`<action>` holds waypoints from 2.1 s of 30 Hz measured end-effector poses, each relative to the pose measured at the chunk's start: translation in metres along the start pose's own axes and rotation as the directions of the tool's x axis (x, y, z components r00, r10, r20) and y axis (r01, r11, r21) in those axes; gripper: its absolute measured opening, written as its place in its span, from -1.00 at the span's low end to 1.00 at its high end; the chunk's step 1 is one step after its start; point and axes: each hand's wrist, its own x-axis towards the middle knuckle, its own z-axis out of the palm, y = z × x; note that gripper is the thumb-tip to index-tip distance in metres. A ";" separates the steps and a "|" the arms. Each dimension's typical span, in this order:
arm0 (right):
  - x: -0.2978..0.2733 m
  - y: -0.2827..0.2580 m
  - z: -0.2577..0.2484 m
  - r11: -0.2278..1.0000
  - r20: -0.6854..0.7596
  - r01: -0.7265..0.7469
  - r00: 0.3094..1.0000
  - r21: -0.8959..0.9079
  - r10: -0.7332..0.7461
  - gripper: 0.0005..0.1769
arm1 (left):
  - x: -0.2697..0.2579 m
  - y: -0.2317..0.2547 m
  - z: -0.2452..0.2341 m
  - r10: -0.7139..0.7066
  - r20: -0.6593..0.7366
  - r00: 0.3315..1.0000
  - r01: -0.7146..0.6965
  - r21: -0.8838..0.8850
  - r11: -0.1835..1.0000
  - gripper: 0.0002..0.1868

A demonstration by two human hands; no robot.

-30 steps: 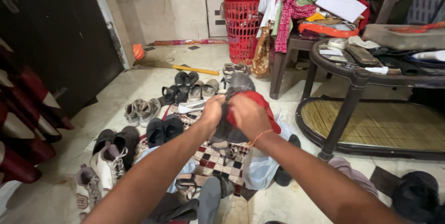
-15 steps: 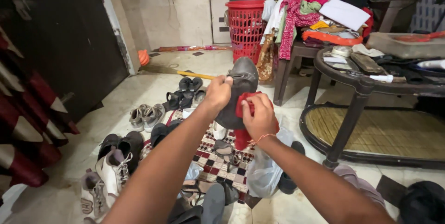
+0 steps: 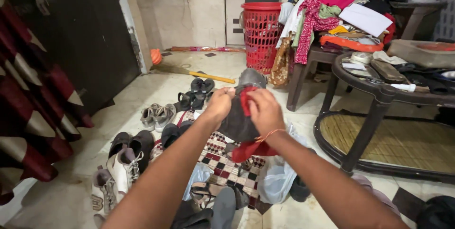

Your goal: The person sits on the floor and wipes several pairs of shoes with a red cloth, handling each shoe individually and placing them back on the floor after cleaning.

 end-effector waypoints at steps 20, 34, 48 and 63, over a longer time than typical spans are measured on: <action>-0.004 0.004 0.013 0.992 0.070 -0.081 0.994 -0.095 0.087 -0.72 | 0.030 -0.039 0.010 0.013 -0.042 0.999 -0.023 -0.242 0.970 -0.73; -0.028 0.003 0.017 0.993 0.317 0.026 0.948 -0.112 0.011 -0.79 | 0.032 -0.048 0.014 -0.106 -0.159 0.982 0.057 -0.283 0.957 -0.67; -0.048 0.020 -0.001 0.979 0.354 -0.036 0.929 -0.201 0.107 -0.78 | 0.043 -0.065 0.014 -0.085 -0.213 0.973 0.009 -0.337 0.941 -0.70; -0.049 0.030 0.000 0.962 0.140 -0.199 0.964 -0.189 0.227 -0.82 | 0.049 -0.039 0.022 -0.158 -0.190 0.969 0.022 -0.571 0.820 -0.72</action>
